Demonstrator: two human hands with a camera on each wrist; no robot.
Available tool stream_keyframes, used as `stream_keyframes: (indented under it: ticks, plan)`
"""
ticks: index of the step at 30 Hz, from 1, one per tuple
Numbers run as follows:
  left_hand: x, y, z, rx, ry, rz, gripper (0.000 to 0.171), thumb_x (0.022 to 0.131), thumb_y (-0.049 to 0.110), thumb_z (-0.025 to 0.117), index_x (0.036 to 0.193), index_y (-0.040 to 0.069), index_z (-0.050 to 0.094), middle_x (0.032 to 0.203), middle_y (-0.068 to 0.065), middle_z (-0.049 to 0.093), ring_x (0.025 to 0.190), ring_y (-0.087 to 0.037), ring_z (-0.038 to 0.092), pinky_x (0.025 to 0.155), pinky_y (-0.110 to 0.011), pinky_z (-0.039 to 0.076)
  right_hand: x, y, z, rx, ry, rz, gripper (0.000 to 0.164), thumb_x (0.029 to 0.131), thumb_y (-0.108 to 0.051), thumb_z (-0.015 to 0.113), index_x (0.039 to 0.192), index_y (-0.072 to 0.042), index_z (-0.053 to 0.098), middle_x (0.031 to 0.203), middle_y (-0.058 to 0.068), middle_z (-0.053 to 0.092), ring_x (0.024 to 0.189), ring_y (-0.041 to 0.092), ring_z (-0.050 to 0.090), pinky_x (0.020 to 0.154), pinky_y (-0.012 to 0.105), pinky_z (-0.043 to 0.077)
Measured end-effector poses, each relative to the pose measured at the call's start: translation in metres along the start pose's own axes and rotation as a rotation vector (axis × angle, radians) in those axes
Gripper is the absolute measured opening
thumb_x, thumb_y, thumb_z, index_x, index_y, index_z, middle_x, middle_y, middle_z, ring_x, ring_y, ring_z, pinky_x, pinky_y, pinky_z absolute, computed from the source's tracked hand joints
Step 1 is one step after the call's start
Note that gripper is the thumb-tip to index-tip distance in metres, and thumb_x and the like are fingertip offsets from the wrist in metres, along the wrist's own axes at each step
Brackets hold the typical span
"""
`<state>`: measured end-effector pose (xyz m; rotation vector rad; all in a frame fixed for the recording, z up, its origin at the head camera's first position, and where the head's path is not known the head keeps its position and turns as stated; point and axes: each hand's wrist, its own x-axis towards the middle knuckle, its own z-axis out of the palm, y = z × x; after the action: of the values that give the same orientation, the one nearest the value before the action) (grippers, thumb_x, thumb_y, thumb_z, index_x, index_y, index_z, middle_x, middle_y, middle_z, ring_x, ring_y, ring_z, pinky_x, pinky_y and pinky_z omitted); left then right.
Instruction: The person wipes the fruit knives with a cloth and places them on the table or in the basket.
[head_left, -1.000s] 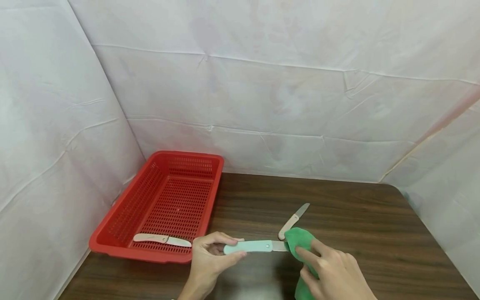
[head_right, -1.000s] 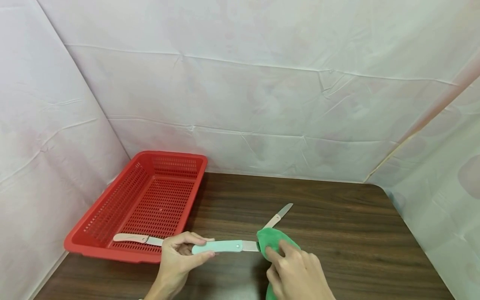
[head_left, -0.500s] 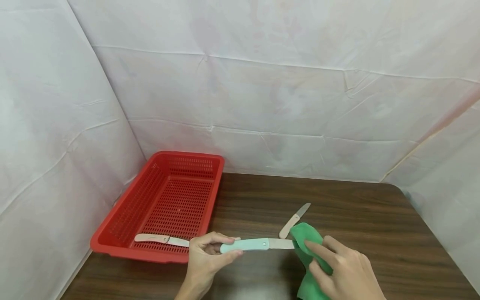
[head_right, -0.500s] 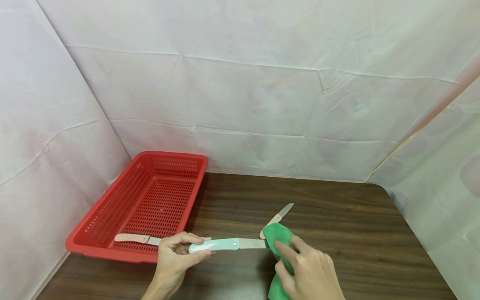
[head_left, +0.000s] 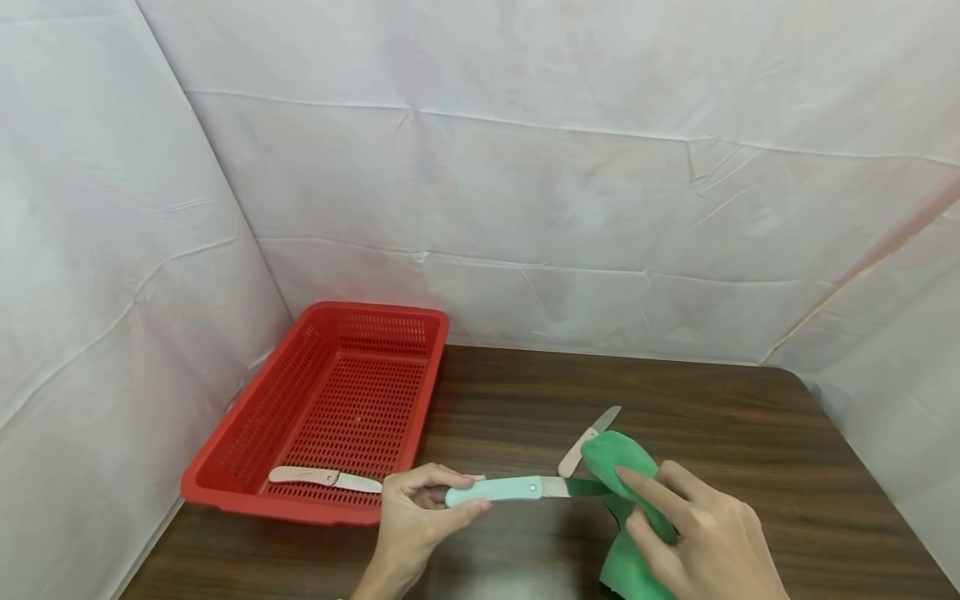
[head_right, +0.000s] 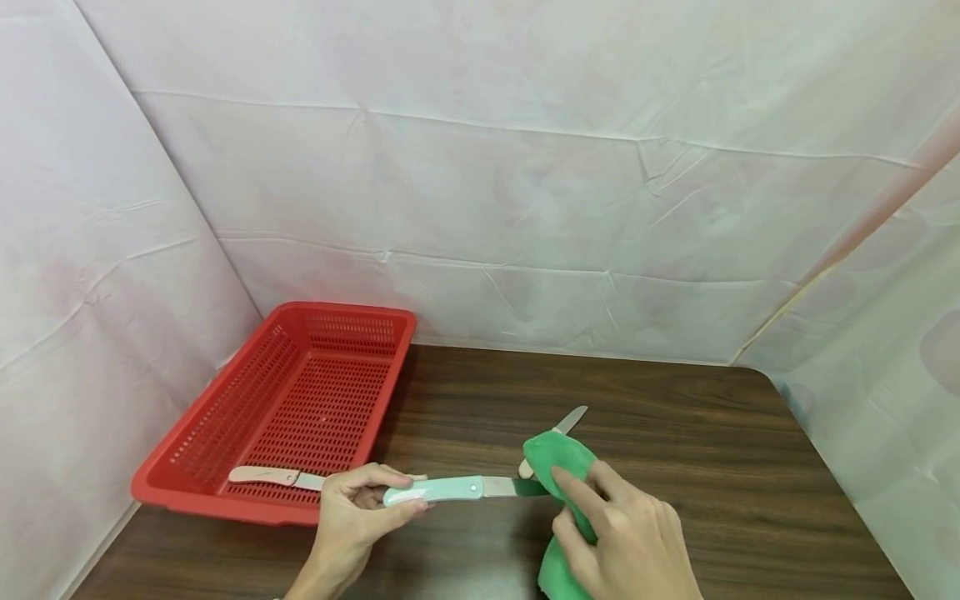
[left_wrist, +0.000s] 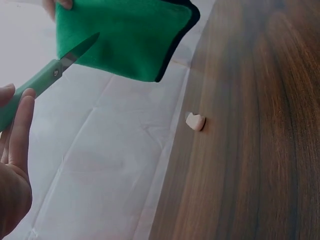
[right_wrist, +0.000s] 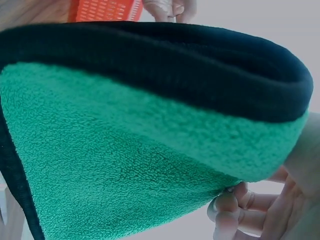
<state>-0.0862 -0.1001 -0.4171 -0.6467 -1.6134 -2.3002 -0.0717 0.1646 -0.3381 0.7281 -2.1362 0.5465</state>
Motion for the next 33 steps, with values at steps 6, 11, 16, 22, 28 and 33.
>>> stream_keyframes:
  ticks: [6,11,16,22,28,33]
  plan:
    - [0.001,-0.001,0.002,0.03,0.006,-0.023,0.023,0.062,-0.013,0.071,0.082,-0.01,0.062,0.082,-0.026,0.063,0.068,-0.032,0.064,0.053,-0.042,0.053,0.015,-0.013,0.0,0.02,0.04,-0.063,0.035,0.079,-0.021,0.035,0.077,-0.012,0.069,0.065,-0.014,0.043,0.05,-0.011,0.021,0.041,0.002,0.014]
    - [0.001,-0.002,0.003,0.055,0.005,-0.02,0.022,0.062,-0.011,0.072,0.082,-0.01,0.062,0.082,-0.025,0.063,0.067,-0.031,0.064,0.051,-0.04,0.053,0.021,-0.02,0.003,0.039,0.023,-0.103,0.035,0.08,-0.021,0.034,0.076,-0.012,0.068,0.066,-0.012,0.046,0.05,-0.009,0.024,0.044,0.0,0.014]
    - [0.001,-0.003,0.005,0.05,0.0,-0.009,0.022,0.062,-0.013,0.071,0.081,-0.008,0.062,0.082,-0.025,0.063,0.066,-0.03,0.064,0.049,-0.039,0.053,0.013,-0.019,0.014,0.039,-0.057,-0.118,0.031,0.077,-0.019,0.037,0.082,-0.015,0.067,0.069,-0.011,0.045,0.048,-0.006,0.025,0.041,0.003,0.016]
    - [0.001,-0.002,0.006,0.02,0.003,-0.002,0.022,0.062,-0.014,0.07,0.081,-0.008,0.061,0.082,-0.025,0.063,0.065,-0.03,0.064,0.048,-0.039,0.053,0.007,-0.02,0.023,0.002,-0.135,-0.144,0.032,0.075,-0.021,0.037,0.083,-0.016,0.068,0.067,-0.011,0.039,0.051,-0.006,0.019,0.038,0.005,0.011]
    - [0.002,-0.002,0.008,-0.001,0.007,0.017,0.022,0.062,-0.015,0.07,0.081,-0.008,0.061,0.081,-0.025,0.062,0.065,-0.03,0.064,0.048,-0.038,0.053,0.003,-0.022,0.03,-0.026,-0.155,-0.182,0.035,0.076,-0.02,0.03,0.078,-0.017,0.065,0.064,-0.011,0.031,0.052,-0.004,0.015,0.038,0.005,0.009]
    - [0.001,-0.001,0.007,-0.009,0.01,0.016,0.022,0.062,-0.016,0.07,0.081,-0.008,0.061,0.081,-0.025,0.063,0.066,-0.03,0.064,0.049,-0.037,0.054,0.001,-0.021,0.031,-0.034,-0.203,-0.172,0.026,0.071,-0.018,0.04,0.079,-0.019,0.065,0.064,-0.012,0.032,0.05,-0.004,0.016,0.037,0.005,0.01]
